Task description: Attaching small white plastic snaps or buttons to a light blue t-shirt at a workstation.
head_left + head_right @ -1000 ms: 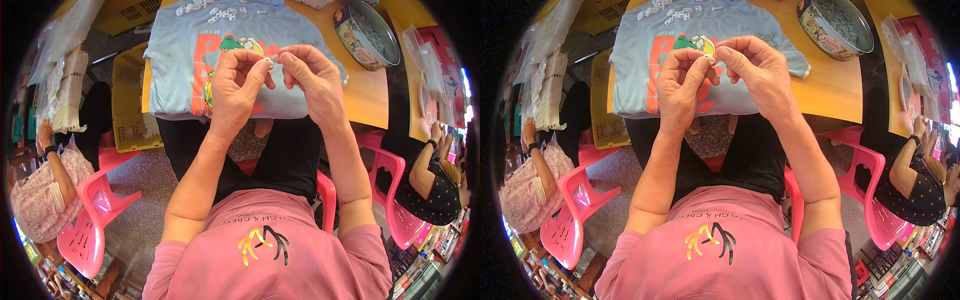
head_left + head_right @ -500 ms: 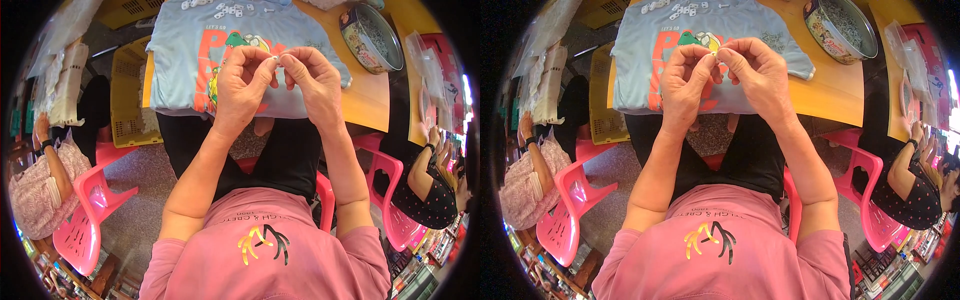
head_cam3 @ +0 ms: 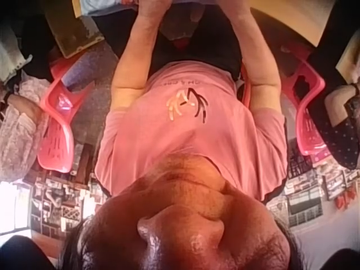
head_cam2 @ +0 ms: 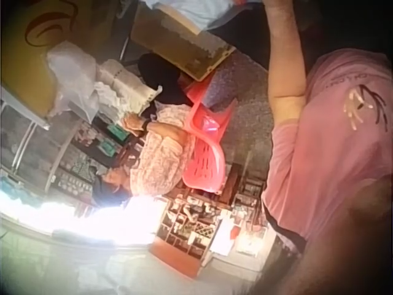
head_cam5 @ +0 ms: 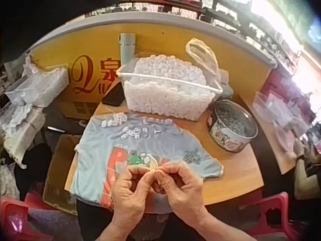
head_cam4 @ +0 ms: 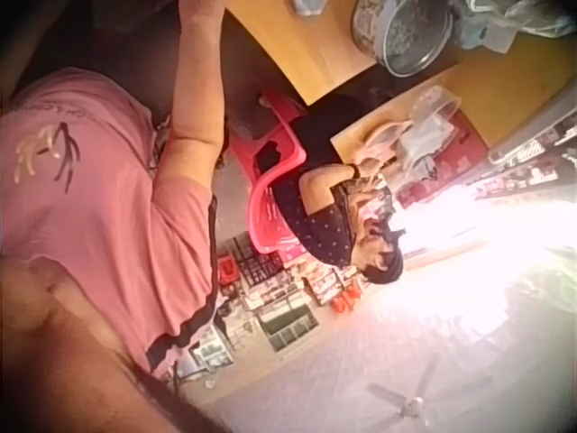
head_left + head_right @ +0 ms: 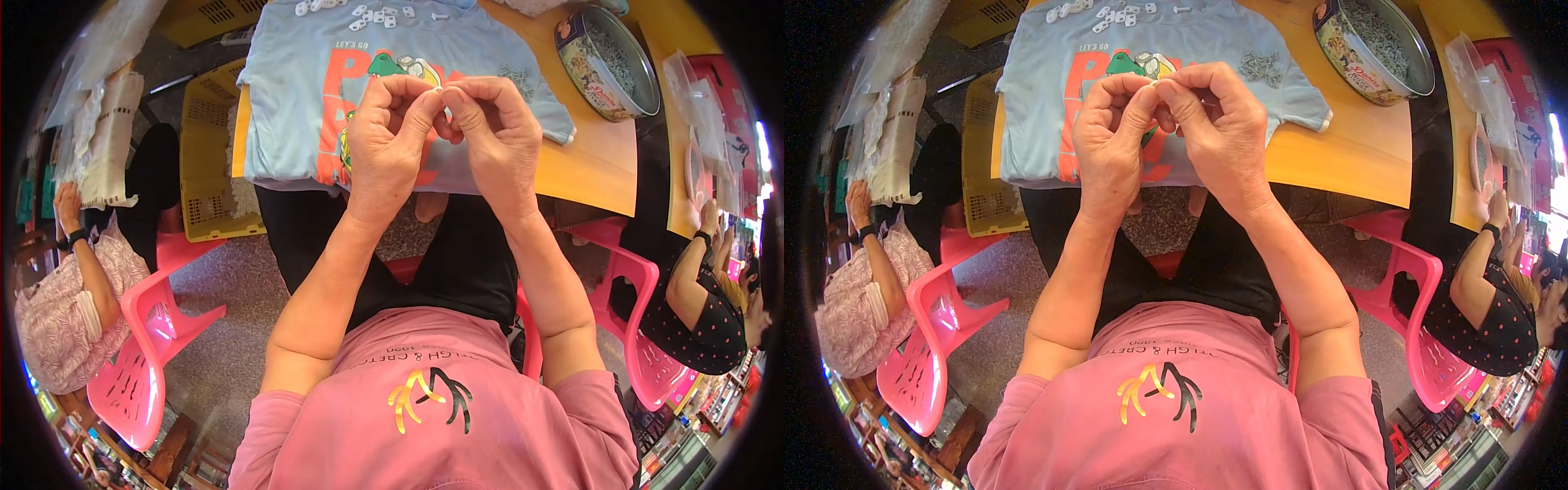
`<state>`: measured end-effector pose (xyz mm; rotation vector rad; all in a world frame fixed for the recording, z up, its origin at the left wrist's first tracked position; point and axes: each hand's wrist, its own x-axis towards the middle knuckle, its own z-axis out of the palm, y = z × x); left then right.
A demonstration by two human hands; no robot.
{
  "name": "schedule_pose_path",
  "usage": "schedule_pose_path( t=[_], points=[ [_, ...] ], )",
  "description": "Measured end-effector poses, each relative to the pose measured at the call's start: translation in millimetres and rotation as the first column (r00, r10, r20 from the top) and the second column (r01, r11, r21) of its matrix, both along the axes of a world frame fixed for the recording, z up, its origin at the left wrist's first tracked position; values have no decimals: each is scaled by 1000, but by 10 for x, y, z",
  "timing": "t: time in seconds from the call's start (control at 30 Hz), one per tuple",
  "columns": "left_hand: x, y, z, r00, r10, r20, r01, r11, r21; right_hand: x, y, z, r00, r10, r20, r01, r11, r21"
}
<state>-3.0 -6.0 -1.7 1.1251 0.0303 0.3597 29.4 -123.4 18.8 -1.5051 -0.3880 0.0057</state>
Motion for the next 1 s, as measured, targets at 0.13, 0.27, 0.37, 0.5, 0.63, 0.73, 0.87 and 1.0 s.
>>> schedule_pose_path(
  t=[0.13, 0.27, 0.37, 0.5, 0.63, 0.73, 0.87, 1.0],
  points=[
    [8, -13, -13, 1000, 9, 5, -8, 1000, -22, 21, 15, -44, 1000, 29, -5, -28, 997, 74],
    [10, 13, -33, 1000, -4, 17, 3, 1000, 15, 53, -34, -3, 987, 80, -138, -66, 993, 102],
    [17, 19, -45, 1000, -14, 8, 13, 999, 34, 62, -56, 15, 986, 28, -164, -18, 998, 61],
    [23, 15, -29, 999, -34, -3, 34, 999, -20, 54, -40, 14, 992, -9, -125, 17, 998, 65],
    [29, 30, 15, 996, -89, -28, 88, 995, -45, 58, -40, 11, 996, -25, -81, 28, 999, 31],
    [33, 26, 35, 995, -93, -39, 92, 995, -42, 68, -40, 3, 998, -27, -49, 28, 999, 21],
    [26, 25, 25, 994, -89, -59, 86, 994, -62, 81, -64, 26, 999, -3, -47, 5, 999, 33],
    [21, 31, 31, 994, -90, -63, 88, 996, -30, 109, -90, 44, 997, 20, -73, -16, 998, 63]
  ],
)
